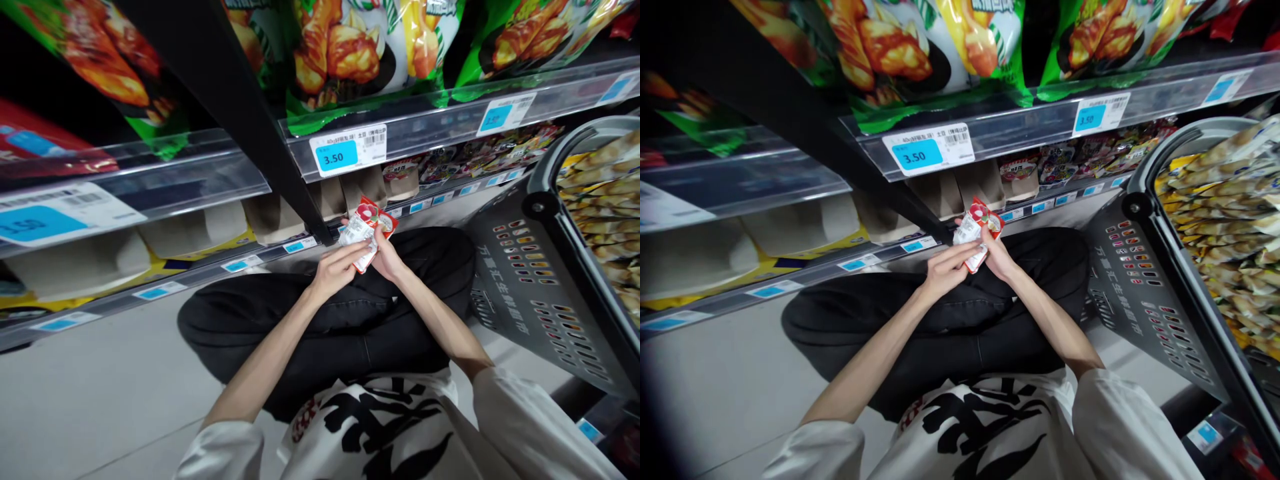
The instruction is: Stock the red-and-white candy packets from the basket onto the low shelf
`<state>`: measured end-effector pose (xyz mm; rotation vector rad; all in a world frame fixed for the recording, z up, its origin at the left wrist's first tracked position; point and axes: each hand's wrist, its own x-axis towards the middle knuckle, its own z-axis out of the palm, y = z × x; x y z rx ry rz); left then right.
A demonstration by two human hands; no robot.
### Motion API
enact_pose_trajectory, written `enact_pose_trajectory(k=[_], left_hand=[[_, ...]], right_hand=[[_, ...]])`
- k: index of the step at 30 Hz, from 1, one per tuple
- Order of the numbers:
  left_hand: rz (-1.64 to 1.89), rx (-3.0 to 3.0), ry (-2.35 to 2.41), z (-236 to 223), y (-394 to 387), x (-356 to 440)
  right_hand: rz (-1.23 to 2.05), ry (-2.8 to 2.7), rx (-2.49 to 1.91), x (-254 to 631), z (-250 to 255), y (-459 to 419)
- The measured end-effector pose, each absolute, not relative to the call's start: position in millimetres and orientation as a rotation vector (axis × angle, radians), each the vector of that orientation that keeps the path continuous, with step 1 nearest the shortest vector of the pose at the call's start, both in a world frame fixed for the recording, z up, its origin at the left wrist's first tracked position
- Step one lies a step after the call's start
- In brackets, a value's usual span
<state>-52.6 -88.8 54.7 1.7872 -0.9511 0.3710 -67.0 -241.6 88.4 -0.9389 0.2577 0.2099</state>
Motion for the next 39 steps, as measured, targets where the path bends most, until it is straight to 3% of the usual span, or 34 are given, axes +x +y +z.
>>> enact_pose_trajectory(k=[4,16,39], left_hand=[[0.345,1.806,-1.241,55.0,-87.4,-54.6],[-0.043,1.843,-1.342,53.4,-81.9,-55.5],[0.067,1.915,-1.408,49.6,-82.5,-53.5]], right_hand=[[0.166,0.4,-0.823,-64.6,90.1,-240.1],[0.306,0.511,-0.748,-63.3,111.1,-241.9],[0.29,0.521,-0.79,-62.2,108.5,-242.8]])
